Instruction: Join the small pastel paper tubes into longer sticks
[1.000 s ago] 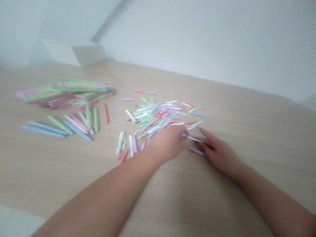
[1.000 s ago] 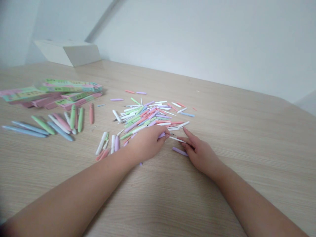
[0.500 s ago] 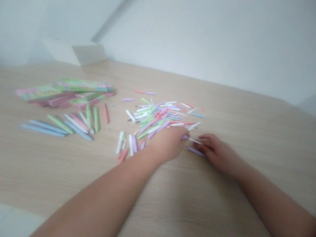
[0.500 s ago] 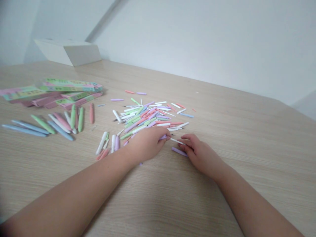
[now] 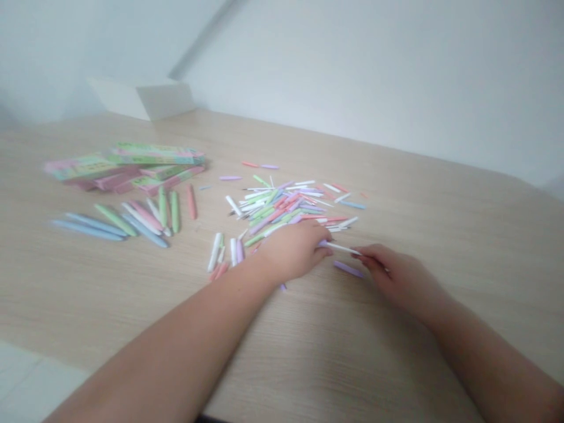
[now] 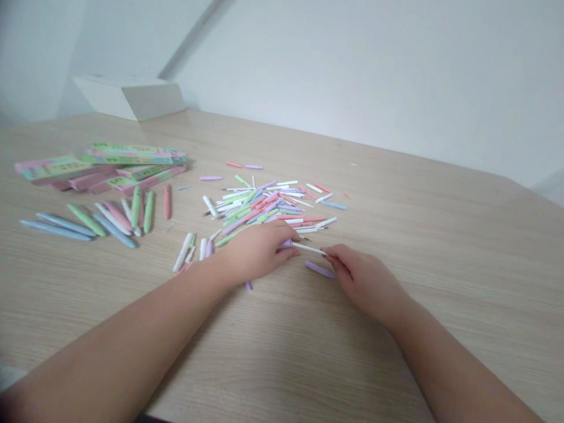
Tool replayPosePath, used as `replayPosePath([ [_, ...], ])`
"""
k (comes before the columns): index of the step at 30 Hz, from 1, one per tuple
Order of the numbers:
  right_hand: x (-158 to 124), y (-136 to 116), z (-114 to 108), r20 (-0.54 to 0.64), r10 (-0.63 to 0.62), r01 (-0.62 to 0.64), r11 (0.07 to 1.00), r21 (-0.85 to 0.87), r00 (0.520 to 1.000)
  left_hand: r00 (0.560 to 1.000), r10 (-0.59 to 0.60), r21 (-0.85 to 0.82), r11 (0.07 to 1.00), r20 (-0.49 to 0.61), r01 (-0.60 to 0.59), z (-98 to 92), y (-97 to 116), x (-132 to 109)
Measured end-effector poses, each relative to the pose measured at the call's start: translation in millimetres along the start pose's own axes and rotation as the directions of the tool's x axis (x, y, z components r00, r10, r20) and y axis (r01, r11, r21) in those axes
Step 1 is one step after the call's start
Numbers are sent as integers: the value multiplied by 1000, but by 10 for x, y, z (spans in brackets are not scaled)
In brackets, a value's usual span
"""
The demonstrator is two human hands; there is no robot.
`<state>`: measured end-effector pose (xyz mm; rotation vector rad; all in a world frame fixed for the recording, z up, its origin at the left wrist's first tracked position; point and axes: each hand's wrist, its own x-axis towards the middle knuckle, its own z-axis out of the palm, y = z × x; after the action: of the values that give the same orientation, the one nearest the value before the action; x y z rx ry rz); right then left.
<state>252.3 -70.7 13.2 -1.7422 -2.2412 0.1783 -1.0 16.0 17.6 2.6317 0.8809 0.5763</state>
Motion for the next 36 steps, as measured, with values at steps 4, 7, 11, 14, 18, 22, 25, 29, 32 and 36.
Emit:
replayPosePath([
  [4,-34,61,-23,-2,-12,12,1000,-24,1000,998,-30,47,999,58,27,19,-15,8],
  [7,-40,77,-40,-3,-22,22,999,-45,1000,996,-62,72,996,59,57,57,-26,13],
  [11,-32,85,-53,12,-39,40,998,-50,999,993,-90,112,990,82,80,93,-47,12],
  [14,-23,67,-51,36,-28,30,997,-69,999,992,-92,125,989,92,80,117,-55,5],
  [18,11,-46,-16,104,-35,46,993,-113,994,992,-88,148,986,93,74,163,-10,1],
  [22,48,-237,68,111,-102,112,989,-92,989,991,-64,119,992,117,50,197,80,4],
  [25,34,-281,109,-108,-141,142,990,-4,984,990,-66,78,995,125,56,185,96,8],
  [29,4,-126,68,-431,-103,157,983,91,897,995,-77,5,997,65,76,131,55,18],
  [32,18,6,40,-243,-141,150,989,16,960,998,-63,-46,997,33,64,102,40,21],
  [36,61,38,90,81,-233,235,972,-6,969,998,-59,-44,997,31,61,101,39,21],
])
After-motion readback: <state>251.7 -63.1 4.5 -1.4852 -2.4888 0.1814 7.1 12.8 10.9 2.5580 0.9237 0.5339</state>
